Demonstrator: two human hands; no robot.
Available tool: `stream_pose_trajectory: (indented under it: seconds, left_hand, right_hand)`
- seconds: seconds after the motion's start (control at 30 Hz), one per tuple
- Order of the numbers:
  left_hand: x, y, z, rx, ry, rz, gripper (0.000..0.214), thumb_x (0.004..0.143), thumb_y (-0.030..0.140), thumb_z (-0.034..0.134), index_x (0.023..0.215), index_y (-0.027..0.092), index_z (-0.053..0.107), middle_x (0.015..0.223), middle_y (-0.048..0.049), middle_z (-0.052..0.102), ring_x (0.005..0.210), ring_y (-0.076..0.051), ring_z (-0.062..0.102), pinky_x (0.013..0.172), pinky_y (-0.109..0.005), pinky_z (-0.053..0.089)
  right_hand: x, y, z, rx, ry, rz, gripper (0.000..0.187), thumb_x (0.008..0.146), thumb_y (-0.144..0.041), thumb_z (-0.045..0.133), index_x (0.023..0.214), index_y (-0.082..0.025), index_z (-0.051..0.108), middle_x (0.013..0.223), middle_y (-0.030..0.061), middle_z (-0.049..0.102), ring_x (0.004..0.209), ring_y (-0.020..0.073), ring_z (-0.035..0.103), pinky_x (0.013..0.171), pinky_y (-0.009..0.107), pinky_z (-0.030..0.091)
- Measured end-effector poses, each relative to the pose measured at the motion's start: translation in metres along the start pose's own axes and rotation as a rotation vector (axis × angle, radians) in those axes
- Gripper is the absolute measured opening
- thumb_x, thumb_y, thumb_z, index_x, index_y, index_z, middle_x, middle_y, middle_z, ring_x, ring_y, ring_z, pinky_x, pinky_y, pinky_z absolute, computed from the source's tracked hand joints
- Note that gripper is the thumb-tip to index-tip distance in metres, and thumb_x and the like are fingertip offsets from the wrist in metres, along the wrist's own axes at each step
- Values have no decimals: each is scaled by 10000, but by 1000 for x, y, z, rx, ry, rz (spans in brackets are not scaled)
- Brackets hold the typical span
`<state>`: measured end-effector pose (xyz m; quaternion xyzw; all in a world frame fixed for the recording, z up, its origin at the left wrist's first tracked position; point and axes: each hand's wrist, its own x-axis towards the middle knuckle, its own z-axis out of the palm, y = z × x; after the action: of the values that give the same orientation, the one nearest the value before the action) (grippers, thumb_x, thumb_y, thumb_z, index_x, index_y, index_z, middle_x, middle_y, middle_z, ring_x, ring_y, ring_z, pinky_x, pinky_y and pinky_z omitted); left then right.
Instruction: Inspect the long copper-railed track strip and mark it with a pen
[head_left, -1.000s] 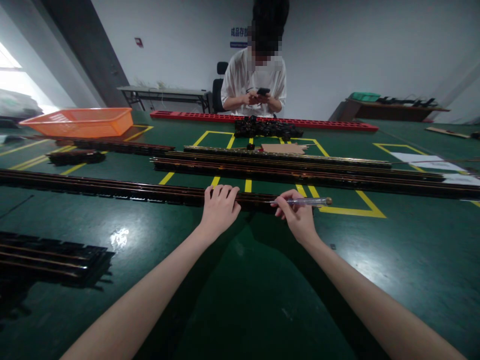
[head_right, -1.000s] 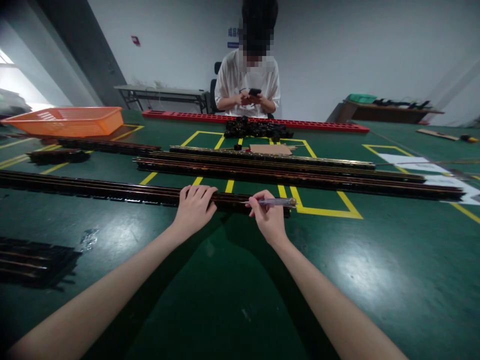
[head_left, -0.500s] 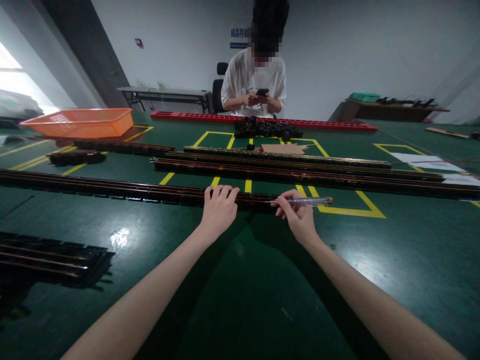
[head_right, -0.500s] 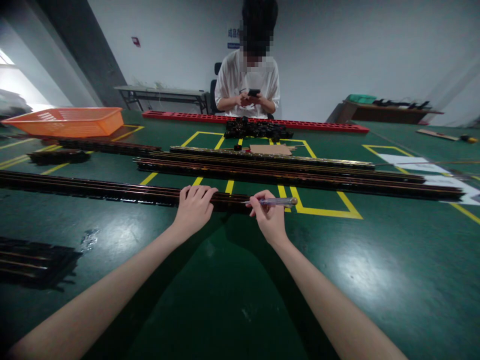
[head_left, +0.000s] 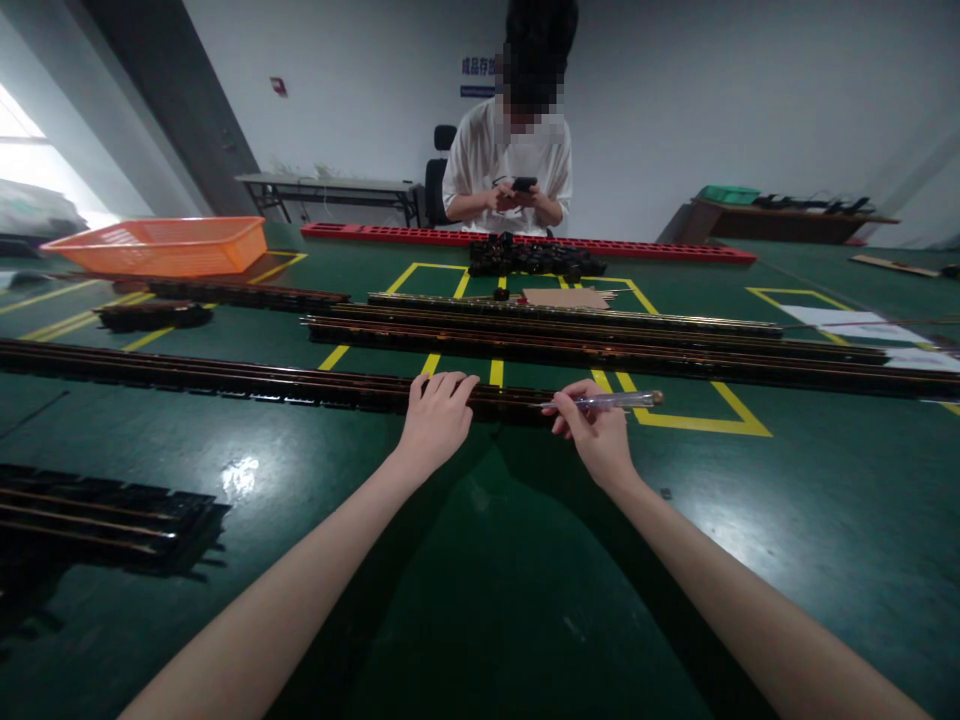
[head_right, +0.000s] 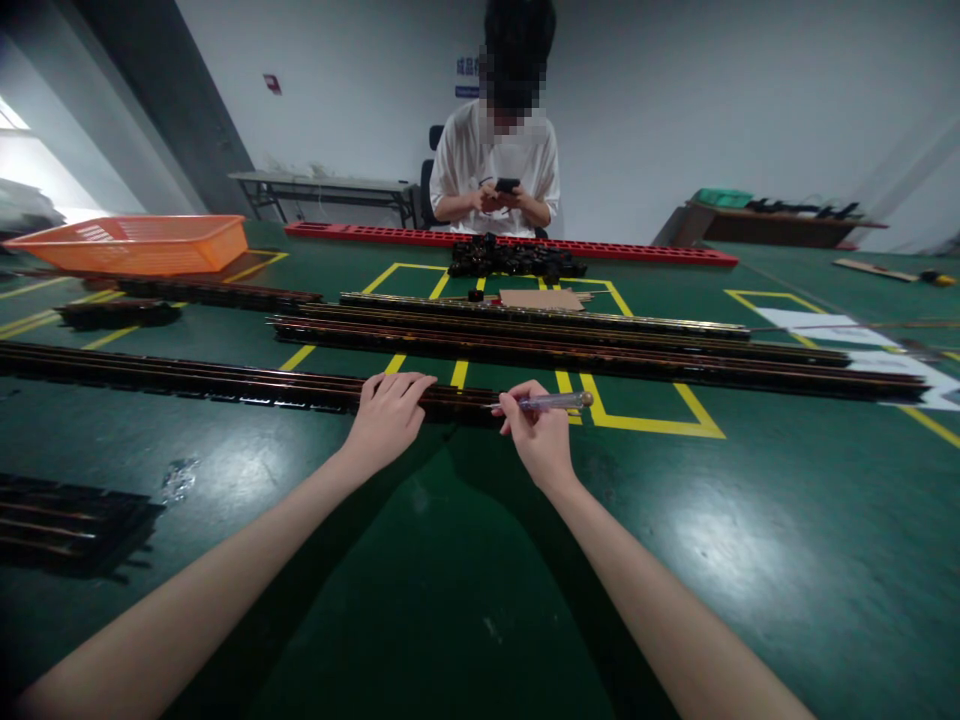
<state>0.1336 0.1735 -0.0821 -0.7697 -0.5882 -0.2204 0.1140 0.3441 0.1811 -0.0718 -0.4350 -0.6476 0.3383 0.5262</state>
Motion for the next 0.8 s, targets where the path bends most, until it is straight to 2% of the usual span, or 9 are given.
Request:
stream_pose_trajectory:
  seconds: [0.43, 0.8]
  left_hand:
    - [0, 0, -1, -23, -5, -12, 382, 879, 134, 359, 1200, 166, 564, 1183, -95, 621, 1133, -240, 533, 1038, -483, 320]
    - [1, 1, -2, 0, -33, -20, 393, 879, 121, 358, 1214, 148, 562, 1202, -100, 613, 1146, -247, 526, 1053, -494, 317]
  right_hand:
    - [0, -1, 0, -23, 1, -14, 147, 828, -324, 573, 776, -190, 542, 691, 21, 667, 505, 96, 570, 449, 218, 423]
    - [0, 0, 0, 44, 62, 7, 152, 812, -329, 591, 787, -188, 541, 662, 15, 660, 487, 102, 568, 439, 224, 410]
